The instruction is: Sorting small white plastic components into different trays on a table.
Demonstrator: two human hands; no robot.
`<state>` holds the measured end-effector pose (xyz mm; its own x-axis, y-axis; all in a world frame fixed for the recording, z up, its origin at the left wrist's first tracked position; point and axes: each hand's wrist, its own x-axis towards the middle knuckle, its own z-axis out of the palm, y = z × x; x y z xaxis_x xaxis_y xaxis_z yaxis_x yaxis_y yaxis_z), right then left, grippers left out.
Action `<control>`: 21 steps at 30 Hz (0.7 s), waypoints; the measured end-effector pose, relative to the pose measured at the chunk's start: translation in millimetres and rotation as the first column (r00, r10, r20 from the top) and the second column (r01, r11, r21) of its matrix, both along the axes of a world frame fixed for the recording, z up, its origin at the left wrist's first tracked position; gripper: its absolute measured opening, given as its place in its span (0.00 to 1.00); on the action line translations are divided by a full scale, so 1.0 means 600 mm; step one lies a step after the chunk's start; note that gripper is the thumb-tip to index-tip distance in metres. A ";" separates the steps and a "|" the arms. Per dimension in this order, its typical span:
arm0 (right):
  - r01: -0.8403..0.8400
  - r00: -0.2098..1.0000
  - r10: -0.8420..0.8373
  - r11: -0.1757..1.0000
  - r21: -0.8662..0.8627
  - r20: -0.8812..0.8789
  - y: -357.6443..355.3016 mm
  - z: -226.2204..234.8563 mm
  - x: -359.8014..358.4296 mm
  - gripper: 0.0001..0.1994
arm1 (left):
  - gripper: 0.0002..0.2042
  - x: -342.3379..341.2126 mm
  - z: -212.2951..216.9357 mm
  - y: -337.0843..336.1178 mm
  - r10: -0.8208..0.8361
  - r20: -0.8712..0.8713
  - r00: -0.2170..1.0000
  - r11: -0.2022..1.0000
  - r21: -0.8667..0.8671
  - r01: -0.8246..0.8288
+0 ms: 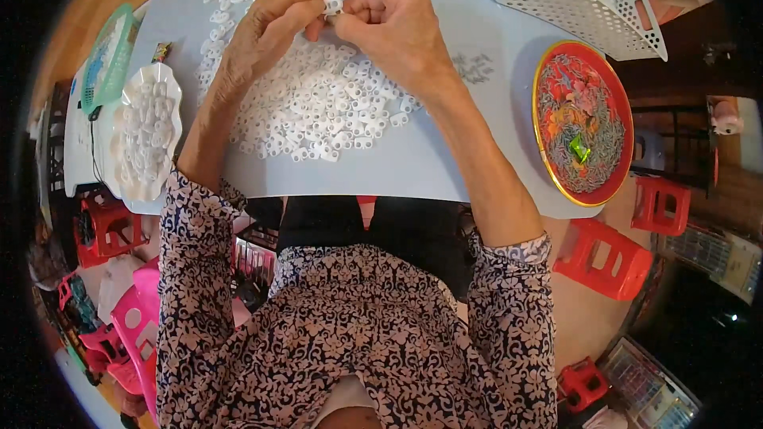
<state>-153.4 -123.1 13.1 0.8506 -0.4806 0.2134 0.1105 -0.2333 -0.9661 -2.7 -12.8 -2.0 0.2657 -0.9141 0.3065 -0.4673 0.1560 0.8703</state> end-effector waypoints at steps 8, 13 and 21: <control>0.012 1.000 -0.012 1.000 -0.011 -0.010 0.001 0.000 0.000 0.15 | 0.13 -0.001 0.001 0.001 -0.006 0.007 1.000 1.000 -0.009 0.007; 0.035 0.999 -0.035 0.999 -0.002 0.007 0.002 -0.002 0.001 0.15 | 0.13 0.000 -0.002 -0.001 -0.027 -0.008 1.000 1.000 -0.014 0.027; 0.088 0.996 -0.088 0.995 0.053 0.000 0.005 0.000 0.000 0.14 | 0.12 -0.010 -0.006 -0.005 0.011 -0.100 0.995 0.999 -0.042 -0.016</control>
